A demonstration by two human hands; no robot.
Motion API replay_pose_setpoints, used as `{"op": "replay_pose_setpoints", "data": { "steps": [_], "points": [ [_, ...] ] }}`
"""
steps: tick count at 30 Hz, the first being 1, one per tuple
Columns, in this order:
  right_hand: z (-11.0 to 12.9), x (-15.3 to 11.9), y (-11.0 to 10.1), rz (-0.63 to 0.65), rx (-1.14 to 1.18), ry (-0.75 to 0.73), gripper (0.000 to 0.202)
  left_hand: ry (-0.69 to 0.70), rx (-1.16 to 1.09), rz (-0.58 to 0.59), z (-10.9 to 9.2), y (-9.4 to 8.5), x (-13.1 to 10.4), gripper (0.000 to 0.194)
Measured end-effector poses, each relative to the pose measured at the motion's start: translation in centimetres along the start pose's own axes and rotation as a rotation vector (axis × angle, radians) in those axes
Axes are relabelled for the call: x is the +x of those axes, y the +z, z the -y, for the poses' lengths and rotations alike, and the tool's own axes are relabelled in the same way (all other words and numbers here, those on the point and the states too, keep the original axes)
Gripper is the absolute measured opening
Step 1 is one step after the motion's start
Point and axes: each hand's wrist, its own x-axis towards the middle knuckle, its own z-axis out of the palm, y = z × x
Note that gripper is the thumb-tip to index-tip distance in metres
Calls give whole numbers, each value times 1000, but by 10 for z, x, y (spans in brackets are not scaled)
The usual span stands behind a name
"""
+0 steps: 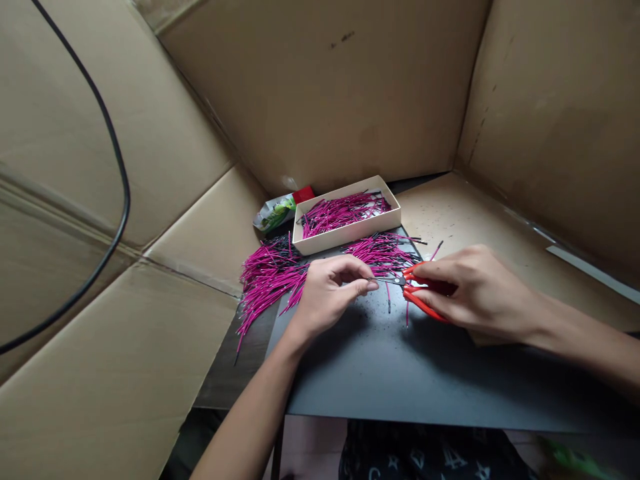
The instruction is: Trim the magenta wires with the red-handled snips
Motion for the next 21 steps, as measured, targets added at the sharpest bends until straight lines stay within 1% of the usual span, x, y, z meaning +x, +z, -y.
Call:
{"op": "replay_pose_setpoints", "data": {
  "steps": [5, 9, 15, 21],
  "points": [
    [3, 1, 1, -35, 44, 44, 25, -27, -73, 6, 1, 1, -1, 11],
    [3, 0, 2, -29, 50, 54, 24, -37, -66, 19, 1, 0, -1, 11],
    [1, -1, 1, -12, 17, 15, 26, -40, -84, 29, 3, 1, -1, 11],
    [3, 0, 1, -24, 33, 56, 24, -20, -40, 14, 1, 1, -1, 9]
  ]
}}
